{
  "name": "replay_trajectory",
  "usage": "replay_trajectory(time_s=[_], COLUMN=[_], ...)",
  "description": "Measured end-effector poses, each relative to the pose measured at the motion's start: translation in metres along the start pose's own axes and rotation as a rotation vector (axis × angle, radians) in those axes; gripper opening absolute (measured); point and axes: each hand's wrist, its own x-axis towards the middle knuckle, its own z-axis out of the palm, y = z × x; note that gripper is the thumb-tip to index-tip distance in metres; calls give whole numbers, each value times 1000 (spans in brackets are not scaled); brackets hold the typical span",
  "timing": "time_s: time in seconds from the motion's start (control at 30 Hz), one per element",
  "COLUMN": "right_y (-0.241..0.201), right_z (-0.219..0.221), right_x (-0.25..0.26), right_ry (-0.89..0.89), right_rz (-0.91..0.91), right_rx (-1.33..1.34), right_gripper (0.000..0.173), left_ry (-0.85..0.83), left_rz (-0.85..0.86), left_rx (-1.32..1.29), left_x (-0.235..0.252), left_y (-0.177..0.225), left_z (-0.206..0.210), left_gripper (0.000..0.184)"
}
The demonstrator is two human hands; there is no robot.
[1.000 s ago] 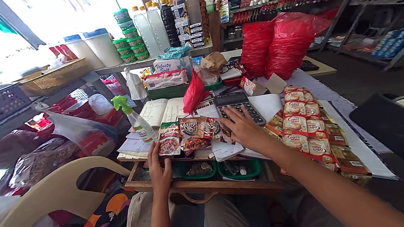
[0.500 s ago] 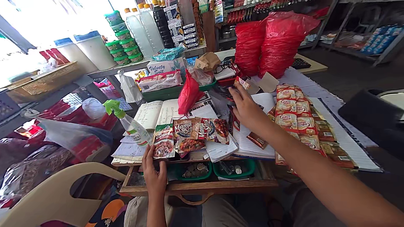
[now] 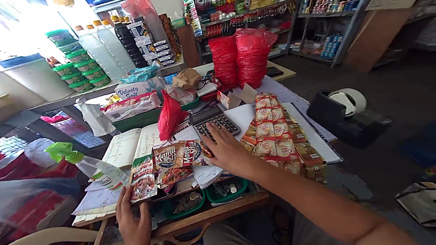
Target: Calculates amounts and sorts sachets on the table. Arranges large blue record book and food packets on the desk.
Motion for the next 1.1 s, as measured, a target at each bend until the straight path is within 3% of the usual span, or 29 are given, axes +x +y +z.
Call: replay_trajectory(time_s=[0.17,0.3,0.4,0.53,0.9,1.1], right_y=[8,32,60,96,169,146], right_z=[-2,9,18,23,-2,-23], right_x=[-59,-96,-113,-126,-151,-130], right_ry=[58,79,161,316,453,546], right_rz=[-97,-79,-116,-226,-167,-43], right_rx=[-44,-135,-208,-189,72,60], right_gripper=[68,74,65,46,41,36], left_ry=[3,3,0,4,31,41], left_rz=[-4,-9,-13,-19,-5,-21], left_rx=[5,2,11,25,31,19], left_x=[0,0,0,0,0,-1], left_y=[0,-1,-1,-1,2,1], left_z=[-1,-1,-1,-1,0,1], left_gripper=[57,58,58,58,56,57])
